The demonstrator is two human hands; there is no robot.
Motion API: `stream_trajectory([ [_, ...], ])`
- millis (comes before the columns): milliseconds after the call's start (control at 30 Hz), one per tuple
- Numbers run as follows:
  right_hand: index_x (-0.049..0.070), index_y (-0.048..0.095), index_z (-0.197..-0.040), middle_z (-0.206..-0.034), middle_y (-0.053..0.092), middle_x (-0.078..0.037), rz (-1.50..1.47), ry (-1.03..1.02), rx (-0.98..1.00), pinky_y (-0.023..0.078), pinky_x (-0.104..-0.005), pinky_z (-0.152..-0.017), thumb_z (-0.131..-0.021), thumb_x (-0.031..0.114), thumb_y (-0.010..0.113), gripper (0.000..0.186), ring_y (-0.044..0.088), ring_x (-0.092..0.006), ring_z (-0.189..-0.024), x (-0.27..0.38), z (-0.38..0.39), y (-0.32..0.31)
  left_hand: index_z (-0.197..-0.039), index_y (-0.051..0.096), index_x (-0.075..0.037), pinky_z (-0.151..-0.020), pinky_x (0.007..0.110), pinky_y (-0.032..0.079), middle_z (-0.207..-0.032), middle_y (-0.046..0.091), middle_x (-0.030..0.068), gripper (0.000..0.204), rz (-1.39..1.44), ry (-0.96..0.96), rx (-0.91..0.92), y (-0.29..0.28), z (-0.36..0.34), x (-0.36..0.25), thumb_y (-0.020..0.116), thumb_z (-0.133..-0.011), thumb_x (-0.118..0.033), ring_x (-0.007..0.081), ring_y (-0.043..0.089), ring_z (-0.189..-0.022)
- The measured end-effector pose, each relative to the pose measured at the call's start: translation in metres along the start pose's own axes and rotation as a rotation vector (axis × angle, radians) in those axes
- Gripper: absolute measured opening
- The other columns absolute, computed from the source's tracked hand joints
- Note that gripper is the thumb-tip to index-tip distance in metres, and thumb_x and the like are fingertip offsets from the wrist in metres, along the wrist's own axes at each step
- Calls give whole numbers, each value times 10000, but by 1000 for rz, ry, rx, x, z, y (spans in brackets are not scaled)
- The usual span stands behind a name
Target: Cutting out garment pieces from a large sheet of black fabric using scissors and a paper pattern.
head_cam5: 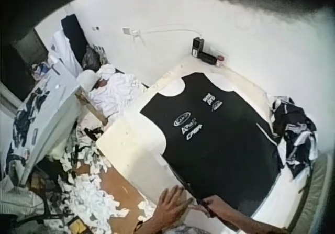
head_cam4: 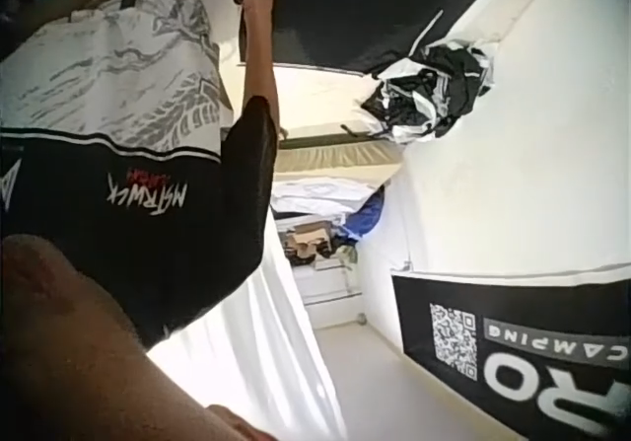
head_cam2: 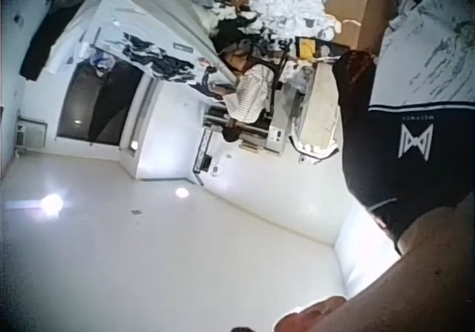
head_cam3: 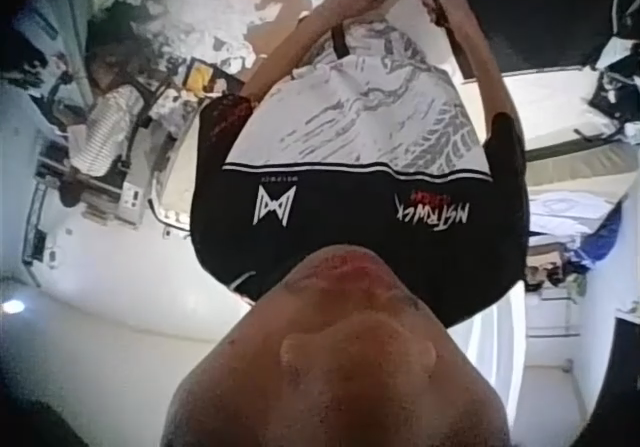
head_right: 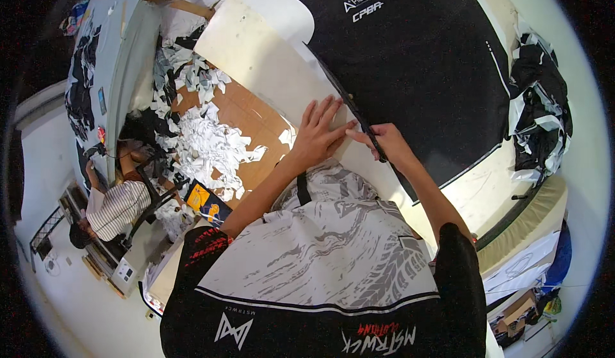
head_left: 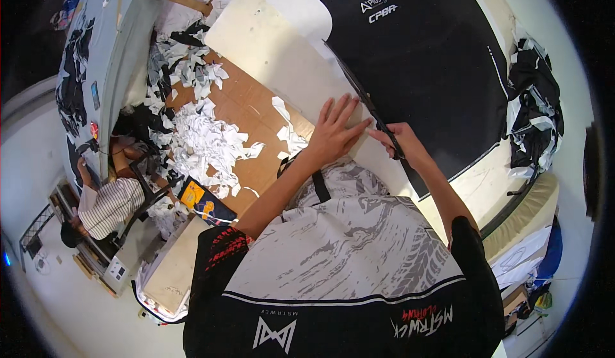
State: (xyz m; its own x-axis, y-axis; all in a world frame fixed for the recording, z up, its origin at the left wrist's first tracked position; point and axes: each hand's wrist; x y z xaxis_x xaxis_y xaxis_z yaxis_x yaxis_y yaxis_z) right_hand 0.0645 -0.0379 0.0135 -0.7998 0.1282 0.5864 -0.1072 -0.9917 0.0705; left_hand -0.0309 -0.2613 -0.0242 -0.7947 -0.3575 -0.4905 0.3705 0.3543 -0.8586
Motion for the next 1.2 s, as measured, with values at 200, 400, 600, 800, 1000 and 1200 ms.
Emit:
stream_trajectory([
  [200, 87, 646, -683, -569, 555, 12, 76, -21, -40, 425, -231, -476, -845, 511, 898, 519, 537, -88, -467, 6, -1, 1, -1395, 692, -269, -1257, 620, 253, -1655, 423, 194, 458, -7, 6, 11, 0, -1, 1, 732, -939, -248, 406, 346, -1565],
  [400, 95, 627, -684, -568, 557, 21, -7, -20, -40, 415, -232, -469, -933, 482, 829, 502, 534, -69, -469, 22, -12, 9, -1228, 764, -219, -1260, 616, 252, -1651, 424, 203, 312, 7, 1, 14, 1, 2, 6, 749, -917, -252, 408, 346, -1563],
  [600, 81, 651, -682, -572, 553, 27, 21, -78, -51, 407, -251, -461, -937, 454, 834, 488, 529, -71, -465, 11, -7, 15, -1180, 775, -188, -1261, 604, 262, -1644, 432, 212, 291, -1, 7, -21, 4, 2, 7, 766, -898, -261, 412, 360, -1553],
  [800, -43, 768, -884, -666, 660, -75, 243, -171, -121, 481, -358, -605, -799, 485, 933, 560, 561, -118, -634, -87, 67, 6, -1262, 744, -176, -1260, 588, 285, -1641, 441, 204, 369, 76, -26, -68, 3, 5, 20, 769, -905, -260, 412, 384, -1541],
  [1000, -26, 675, -878, -680, 615, -106, 265, -126, -592, 451, -334, -608, -812, 364, 931, 471, 539, -144, -643, -89, 146, 39, -1363, 686, -146, -1263, 592, 274, -1651, 458, 160, 456, 0, 1, -66, -7, 8, 27, 767, -929, -262, 383, 389, -1551],
  [1200, -17, 642, -1069, -858, 675, -215, 189, -235, -1128, 512, -455, -756, -916, 393, 847, 483, 613, -431, -793, -140, 91, 7, -1423, 646, -121, -1264, 587, 264, -1619, 502, 128, 505, -92, -70, -89, 3, 11, 18, 746, -954, -277, 319, 407, -1548],
])
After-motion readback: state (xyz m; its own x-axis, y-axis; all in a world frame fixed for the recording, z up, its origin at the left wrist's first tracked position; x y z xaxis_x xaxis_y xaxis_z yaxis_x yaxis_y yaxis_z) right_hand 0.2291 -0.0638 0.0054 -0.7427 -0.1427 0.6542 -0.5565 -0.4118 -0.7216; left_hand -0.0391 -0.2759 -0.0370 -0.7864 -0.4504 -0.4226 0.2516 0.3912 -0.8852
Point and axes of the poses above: each hand's wrist, its own z-axis away from the middle knuckle, its own y-axis out of the palm, x = y × z
